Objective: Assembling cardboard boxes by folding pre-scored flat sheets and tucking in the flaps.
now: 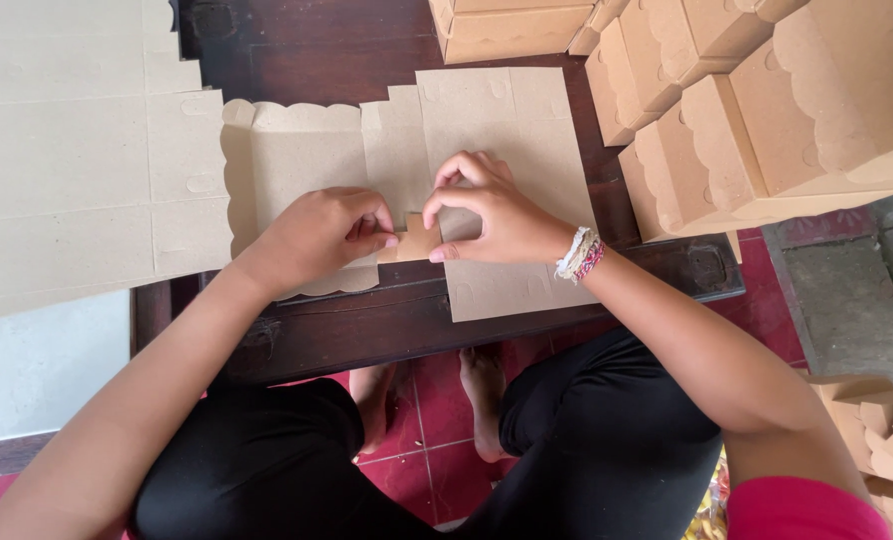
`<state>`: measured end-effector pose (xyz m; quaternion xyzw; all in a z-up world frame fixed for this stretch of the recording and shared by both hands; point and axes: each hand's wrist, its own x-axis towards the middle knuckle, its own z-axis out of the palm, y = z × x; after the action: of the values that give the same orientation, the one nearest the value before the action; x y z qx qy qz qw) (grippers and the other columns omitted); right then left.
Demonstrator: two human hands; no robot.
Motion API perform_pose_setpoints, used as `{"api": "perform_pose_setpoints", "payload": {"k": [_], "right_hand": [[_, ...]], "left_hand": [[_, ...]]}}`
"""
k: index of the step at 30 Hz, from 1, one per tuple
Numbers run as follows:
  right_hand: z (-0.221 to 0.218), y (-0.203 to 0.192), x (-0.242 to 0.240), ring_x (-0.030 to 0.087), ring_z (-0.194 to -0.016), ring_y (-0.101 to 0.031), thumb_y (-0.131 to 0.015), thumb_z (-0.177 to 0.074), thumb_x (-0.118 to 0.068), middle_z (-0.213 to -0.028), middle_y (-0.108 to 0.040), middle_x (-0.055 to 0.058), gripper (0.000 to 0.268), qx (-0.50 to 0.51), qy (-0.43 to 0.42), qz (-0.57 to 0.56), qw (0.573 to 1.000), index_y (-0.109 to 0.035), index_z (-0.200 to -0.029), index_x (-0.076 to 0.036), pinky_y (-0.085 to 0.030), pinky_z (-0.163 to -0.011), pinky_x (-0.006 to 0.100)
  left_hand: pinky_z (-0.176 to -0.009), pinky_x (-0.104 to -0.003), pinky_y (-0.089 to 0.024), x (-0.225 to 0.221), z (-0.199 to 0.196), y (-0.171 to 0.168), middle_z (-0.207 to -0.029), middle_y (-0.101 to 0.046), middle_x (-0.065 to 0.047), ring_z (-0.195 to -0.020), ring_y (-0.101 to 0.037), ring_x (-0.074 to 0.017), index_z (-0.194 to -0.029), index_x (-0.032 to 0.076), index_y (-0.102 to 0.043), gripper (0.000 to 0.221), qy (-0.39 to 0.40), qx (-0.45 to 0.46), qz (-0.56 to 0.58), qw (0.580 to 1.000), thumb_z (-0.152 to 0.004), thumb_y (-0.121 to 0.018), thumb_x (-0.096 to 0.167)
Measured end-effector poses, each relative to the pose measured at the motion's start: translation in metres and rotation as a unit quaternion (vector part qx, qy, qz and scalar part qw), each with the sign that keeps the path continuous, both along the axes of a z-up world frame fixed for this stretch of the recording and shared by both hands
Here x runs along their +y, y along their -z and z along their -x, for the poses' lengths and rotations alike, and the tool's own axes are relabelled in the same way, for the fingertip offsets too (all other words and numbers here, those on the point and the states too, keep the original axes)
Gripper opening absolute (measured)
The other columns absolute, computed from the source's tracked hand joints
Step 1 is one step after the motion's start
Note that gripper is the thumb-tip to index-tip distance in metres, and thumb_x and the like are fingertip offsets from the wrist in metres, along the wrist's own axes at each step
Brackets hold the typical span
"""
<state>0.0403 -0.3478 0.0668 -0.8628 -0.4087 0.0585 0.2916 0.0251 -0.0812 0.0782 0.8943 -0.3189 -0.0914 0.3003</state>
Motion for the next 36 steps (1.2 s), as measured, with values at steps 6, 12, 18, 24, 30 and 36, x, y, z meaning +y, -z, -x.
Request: {"api": "perform_pose_setpoints", "payload": {"k": [6, 12, 18, 24, 30, 36], "right_hand": [[0.004, -0.004, 0.004, 0.031, -0.121, -0.039, -0.081, -0.085, -0.044, -0.116, -0.042, 0.005, 0.033, 0.018, 0.016, 0.012, 1.000, -0.065, -0.101, -0.020, -0.029, -0.100, 0.058], [0.003, -0.014, -0.002, 0.035, -0.128, -0.038, -0.078, -0.086, -0.036, -0.126, -0.043, 0.009, 0.033, 0.066, 0.001, 0.020, 0.998, -0.066, -0.111, -0.018, -0.026, -0.105, 0.061], [0.003, -0.006, 0.003, 0.037, -0.130, -0.034, -0.085, -0.079, -0.037, -0.127, -0.039, 0.009, 0.049, 0.088, 0.064, 0.045, 0.993, -0.060, -0.119, -0.021, -0.023, -0.106, 0.062], [0.002, -0.009, 0.005, 0.042, -0.134, -0.031, -0.086, -0.075, -0.033, -0.131, -0.037, 0.012, 0.065, 0.129, 0.076, 0.028, 0.988, -0.051, -0.129, -0.023, -0.018, -0.109, 0.065], [0.000, 0.008, 0.012, 0.037, -0.133, -0.031, -0.089, -0.073, -0.042, -0.125, -0.036, 0.007, 0.067, 0.109, 0.113, 0.050, 0.986, -0.045, -0.122, -0.029, -0.020, -0.105, 0.062], [0.000, -0.007, 0.014, 0.040, -0.129, -0.031, -0.087, -0.075, -0.043, -0.126, -0.037, 0.011, 0.069, 0.106, 0.087, 0.044, 0.990, -0.044, -0.126, -0.025, -0.023, -0.101, 0.061]], "left_hand": [[-0.067, -0.038, -0.055, 0.001, 0.000, 0.005, -0.069, -0.065, -0.005, -0.067, -0.068, -0.0248, -0.094, 0.010, -0.070, 0.011, -0.004, 0.000, -0.004, 1.000, -0.087, -0.078, 0.012], [-0.069, -0.036, -0.055, 0.000, 0.000, 0.003, -0.071, -0.066, -0.004, -0.069, -0.069, -0.0233, -0.095, 0.012, -0.071, 0.009, -0.014, 0.011, -0.014, 1.000, -0.088, -0.076, 0.012], [-0.067, -0.036, -0.055, 0.000, 0.000, 0.005, -0.070, -0.066, -0.003, -0.068, -0.069, -0.0225, -0.094, 0.013, -0.071, 0.009, -0.017, 0.007, -0.005, 1.000, -0.087, -0.077, 0.012], [-0.069, -0.036, -0.055, 0.000, 0.001, 0.005, -0.072, -0.067, -0.003, -0.070, -0.069, -0.0224, -0.095, 0.013, -0.071, 0.008, -0.018, 0.012, -0.014, 1.000, -0.088, -0.076, 0.012], [-0.069, -0.036, -0.055, 0.000, 0.001, 0.003, -0.073, -0.068, -0.003, -0.070, -0.070, -0.0226, -0.095, 0.012, -0.072, 0.008, -0.019, 0.013, -0.023, 0.999, -0.089, -0.076, 0.012], [-0.070, -0.036, -0.055, 0.000, 0.001, 0.001, -0.074, -0.067, -0.004, -0.070, -0.070, -0.0232, -0.096, 0.012, -0.072, 0.008, -0.017, 0.016, -0.018, 1.000, -0.089, -0.076, 0.011]]}}
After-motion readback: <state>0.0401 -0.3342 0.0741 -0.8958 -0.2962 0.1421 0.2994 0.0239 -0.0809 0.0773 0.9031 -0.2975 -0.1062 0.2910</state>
